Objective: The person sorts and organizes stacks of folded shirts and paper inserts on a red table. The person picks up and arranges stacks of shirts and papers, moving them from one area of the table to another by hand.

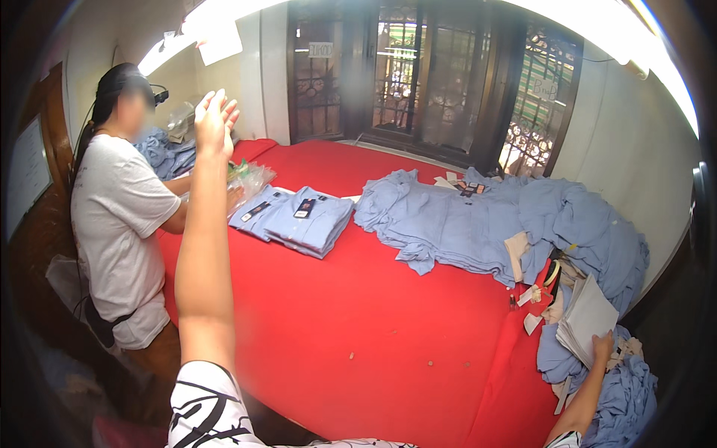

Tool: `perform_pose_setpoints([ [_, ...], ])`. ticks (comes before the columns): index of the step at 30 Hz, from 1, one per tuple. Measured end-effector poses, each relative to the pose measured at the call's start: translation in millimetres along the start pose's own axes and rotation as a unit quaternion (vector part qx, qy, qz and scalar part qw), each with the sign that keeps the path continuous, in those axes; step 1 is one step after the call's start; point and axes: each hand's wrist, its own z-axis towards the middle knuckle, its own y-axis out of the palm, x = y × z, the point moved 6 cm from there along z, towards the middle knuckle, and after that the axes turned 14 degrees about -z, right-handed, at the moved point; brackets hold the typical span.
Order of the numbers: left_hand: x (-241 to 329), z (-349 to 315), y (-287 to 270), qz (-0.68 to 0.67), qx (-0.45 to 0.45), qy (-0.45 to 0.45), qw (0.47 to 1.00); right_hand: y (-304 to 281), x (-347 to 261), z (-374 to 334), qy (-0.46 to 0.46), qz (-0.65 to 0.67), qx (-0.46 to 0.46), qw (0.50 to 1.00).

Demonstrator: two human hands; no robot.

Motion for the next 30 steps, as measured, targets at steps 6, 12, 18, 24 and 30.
perform_pose_setpoints([
  [6, -29, 42, -35, -0.011, 0.045, -0.098, 0.994, -65, -73, -77, -0.054, -0.042, 0.083, 0.994],
  [12, -42, 60, -5, -0.11, -0.008, -0.117, 0.987, -50, -143, -188, -0.274, 0.155, 0.176, 0.933],
  [18, -47, 122, 13, -0.268, 0.022, -0.131, 0.954, -70, -243, -417, -0.335, 0.395, -0.045, 0.854],
  [24, -47, 166, 47, -0.363, 0.025, -0.115, 0.924, -34, -237, -508, -0.226, 0.364, -0.134, 0.894],
  [30, -46, 217, 40, -0.426, -0.024, -0.082, 0.901, -13, -244, -504, -0.239, 0.335, -0.007, 0.911],
])
